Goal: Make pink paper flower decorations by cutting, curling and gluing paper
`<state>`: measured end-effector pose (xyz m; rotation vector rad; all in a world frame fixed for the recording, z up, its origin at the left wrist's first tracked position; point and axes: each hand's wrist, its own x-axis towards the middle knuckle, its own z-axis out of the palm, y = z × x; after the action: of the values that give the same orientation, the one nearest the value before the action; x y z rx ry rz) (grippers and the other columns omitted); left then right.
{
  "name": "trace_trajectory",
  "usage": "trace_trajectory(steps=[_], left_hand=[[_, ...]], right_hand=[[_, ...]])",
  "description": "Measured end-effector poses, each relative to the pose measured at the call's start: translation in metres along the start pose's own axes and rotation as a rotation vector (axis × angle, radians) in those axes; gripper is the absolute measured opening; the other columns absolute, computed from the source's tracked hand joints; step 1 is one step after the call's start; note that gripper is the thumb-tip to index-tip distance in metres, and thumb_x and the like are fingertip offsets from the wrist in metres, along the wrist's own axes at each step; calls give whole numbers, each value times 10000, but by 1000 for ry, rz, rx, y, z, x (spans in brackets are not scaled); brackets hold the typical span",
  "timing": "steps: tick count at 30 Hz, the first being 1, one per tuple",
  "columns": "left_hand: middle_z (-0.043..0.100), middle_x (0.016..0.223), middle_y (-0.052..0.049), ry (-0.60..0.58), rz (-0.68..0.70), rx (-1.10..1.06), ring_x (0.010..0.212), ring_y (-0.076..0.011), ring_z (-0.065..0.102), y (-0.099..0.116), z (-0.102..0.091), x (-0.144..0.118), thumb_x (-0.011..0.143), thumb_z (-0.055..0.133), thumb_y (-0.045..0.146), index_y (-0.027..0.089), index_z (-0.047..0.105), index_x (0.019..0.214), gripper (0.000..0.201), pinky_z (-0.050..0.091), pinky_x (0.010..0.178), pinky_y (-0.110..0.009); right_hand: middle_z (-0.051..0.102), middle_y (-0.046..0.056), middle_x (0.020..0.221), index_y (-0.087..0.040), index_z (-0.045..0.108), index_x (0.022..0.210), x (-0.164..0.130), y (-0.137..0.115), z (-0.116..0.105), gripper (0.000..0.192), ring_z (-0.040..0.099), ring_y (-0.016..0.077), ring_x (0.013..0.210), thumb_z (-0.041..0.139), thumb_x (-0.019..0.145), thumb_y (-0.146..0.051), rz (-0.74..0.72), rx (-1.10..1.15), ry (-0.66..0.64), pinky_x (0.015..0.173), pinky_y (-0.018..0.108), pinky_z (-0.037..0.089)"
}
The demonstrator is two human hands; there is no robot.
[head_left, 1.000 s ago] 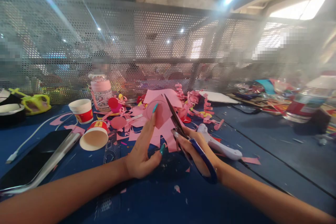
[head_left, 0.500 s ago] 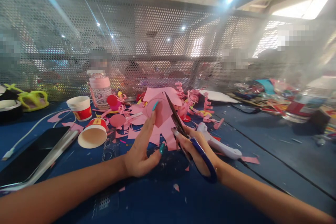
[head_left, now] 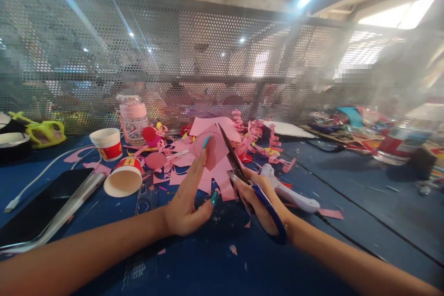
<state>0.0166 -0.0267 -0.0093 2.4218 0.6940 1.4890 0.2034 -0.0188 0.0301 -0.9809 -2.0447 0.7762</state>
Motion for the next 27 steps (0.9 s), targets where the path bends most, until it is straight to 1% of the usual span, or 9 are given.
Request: trace_trajectory(steps=[4,7,9,12,18,21,23,25,27], left_hand=[[-72,1527,11,-15,5,13,1369,-231,-143,-1,0,-2,847,430,196,237,-84,1440,787,-52,1126,-426],[-107,1521,23,-41,23,40,1362,-243,-164,-1,-1,-3,828,442,177,238,-88,1439,811,-63,1119,-442],[-104,1522,12,-50,41,51,1360,-257,-163,-1,-2,-3,820,448,169,236,-81,1441,819,-66,1114,-462],[-92,1525,-10,-46,49,49,1362,-264,-149,-1,-1,-2,821,446,176,232,-74,1443,812,-63,1113,-462],[-81,1527,-8,-33,60,58,1369,-245,-135,-2,-1,-1,822,442,186,222,-72,1444,807,-47,1125,-430],[-76,1528,-8,-33,66,60,1372,-239,-132,-2,-1,-1,824,440,186,217,-69,1444,803,-45,1128,-422],[-73,1529,-3,-25,70,52,1377,-223,-123,-2,-1,-1,823,436,180,213,-65,1445,800,-43,1132,-396],[-54,1531,-3,-11,71,42,1382,-209,-111,-2,0,-1,824,434,176,210,-68,1444,799,-36,1135,-381],[-13,1534,-12,3,63,37,1386,-211,-97,-3,1,-1,828,437,180,209,-69,1444,797,-27,1137,-394]], right_hand=[[375,-61,463,-178,459,711,-1,2,0,401,354,84,424,369,873,-534,-5,-13,6,426,232,287],[428,-46,510,-172,465,731,-2,3,0,386,365,81,443,364,882,-513,-3,-12,17,436,231,291],[450,-37,535,-168,469,744,-2,3,0,383,370,82,453,364,882,-510,-12,-13,23,438,232,292],[428,-43,520,-169,468,739,-1,3,0,380,360,83,449,375,879,-510,-23,-12,18,435,232,288],[374,-55,482,-185,434,672,-1,-1,-1,418,342,83,440,376,865,-551,-23,-21,15,429,228,280],[376,-53,479,-189,424,663,-2,-3,-1,430,336,83,437,380,855,-571,-8,-16,21,422,227,274],[371,-54,472,-193,409,657,-1,-3,-1,421,337,83,436,392,854,-564,4,-21,33,418,225,268],[358,-57,459,-196,394,647,-1,-3,-2,411,342,86,436,410,853,-552,5,-33,46,417,224,266],[359,-57,448,-194,403,644,0,-2,-3,403,348,87,433,424,854,-538,5,-48,35,418,224,268]])
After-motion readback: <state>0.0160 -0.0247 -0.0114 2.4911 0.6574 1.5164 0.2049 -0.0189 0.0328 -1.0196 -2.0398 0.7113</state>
